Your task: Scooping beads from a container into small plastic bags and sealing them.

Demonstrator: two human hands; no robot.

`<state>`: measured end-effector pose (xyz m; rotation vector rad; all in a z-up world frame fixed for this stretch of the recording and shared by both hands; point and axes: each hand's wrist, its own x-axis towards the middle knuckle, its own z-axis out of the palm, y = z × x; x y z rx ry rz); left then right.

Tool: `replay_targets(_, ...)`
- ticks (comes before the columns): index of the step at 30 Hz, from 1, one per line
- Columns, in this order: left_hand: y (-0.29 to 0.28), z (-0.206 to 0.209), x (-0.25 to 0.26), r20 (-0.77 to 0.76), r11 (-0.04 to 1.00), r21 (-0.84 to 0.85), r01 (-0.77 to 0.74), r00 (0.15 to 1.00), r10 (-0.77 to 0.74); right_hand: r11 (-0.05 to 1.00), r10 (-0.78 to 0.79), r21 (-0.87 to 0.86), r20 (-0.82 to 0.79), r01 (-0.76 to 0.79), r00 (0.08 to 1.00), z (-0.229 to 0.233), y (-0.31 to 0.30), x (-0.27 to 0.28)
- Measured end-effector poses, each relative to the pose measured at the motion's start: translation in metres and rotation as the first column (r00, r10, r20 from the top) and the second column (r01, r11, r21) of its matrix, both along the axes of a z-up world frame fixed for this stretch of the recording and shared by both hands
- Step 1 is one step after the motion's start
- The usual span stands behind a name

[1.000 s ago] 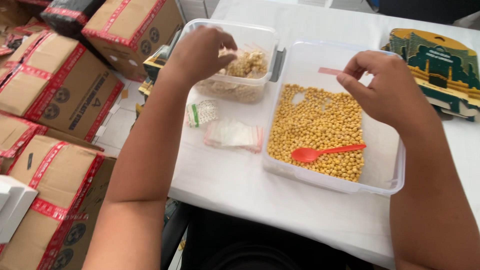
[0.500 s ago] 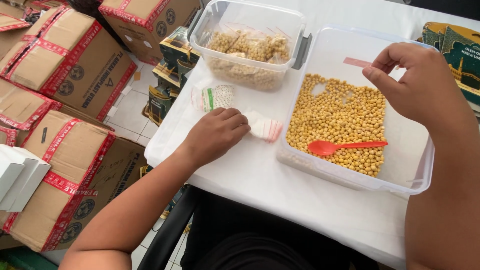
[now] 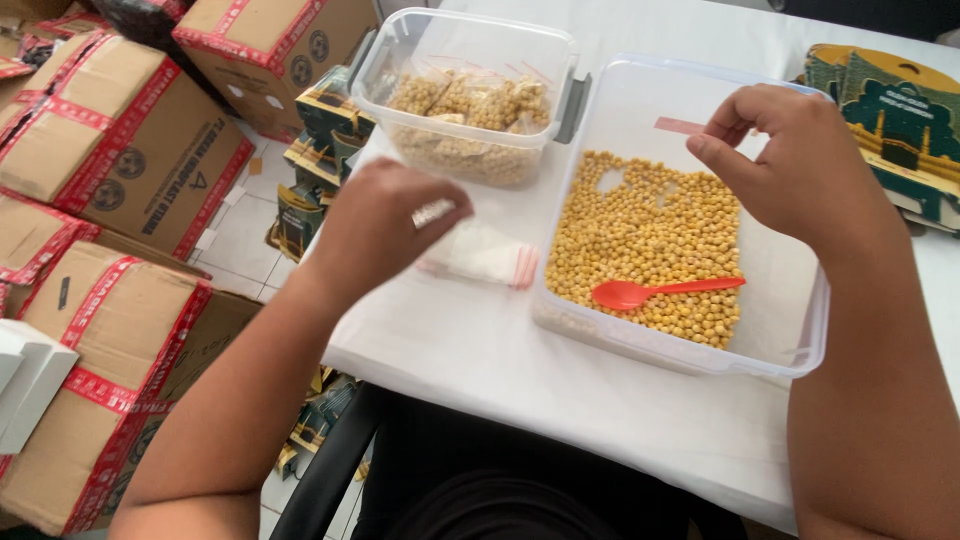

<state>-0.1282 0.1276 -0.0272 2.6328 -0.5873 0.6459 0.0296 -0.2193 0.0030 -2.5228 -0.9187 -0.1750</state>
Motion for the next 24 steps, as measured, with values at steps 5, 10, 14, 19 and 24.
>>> replay_targets(5, -0.043, 0.058, 0.036, 0.060, 0.977, -0.169, 0.133, 0.990, -0.125, 0.991, 0.065, 0.116, -0.004, -0.065, 0.998, 0.023, 0.001, -0.020)
replay_targets(10, -0.101, 0.087, 0.075, 0.087, 0.860, -0.270, 0.432, 0.901, -0.426, 0.959, 0.198, 0.217, -0.041, -0.185, 0.979, 0.055, 0.002, -0.053)
replay_targets(14, -0.125, 0.089, 0.093, 0.068, 0.830, -0.326, 0.452, 0.887, -0.456, 0.941, 0.082, 0.320, 0.086, -0.106, 0.993, 0.055, 0.003, -0.058)
replay_targets(19, -0.131, 0.073, 0.106, 0.095, 0.874, -0.296, 0.385, 0.922, -0.375, 0.948, 0.050, 0.312, 0.027, -0.056, 0.998, 0.053, 0.005, -0.051)
replay_targets(24, -0.126, 0.073, 0.099, 0.219, 0.891, -0.258, 0.374, 0.921, -0.323, 0.964, -0.087, 0.244, -0.081, 0.105, 0.993, 0.048, 0.009, -0.047)
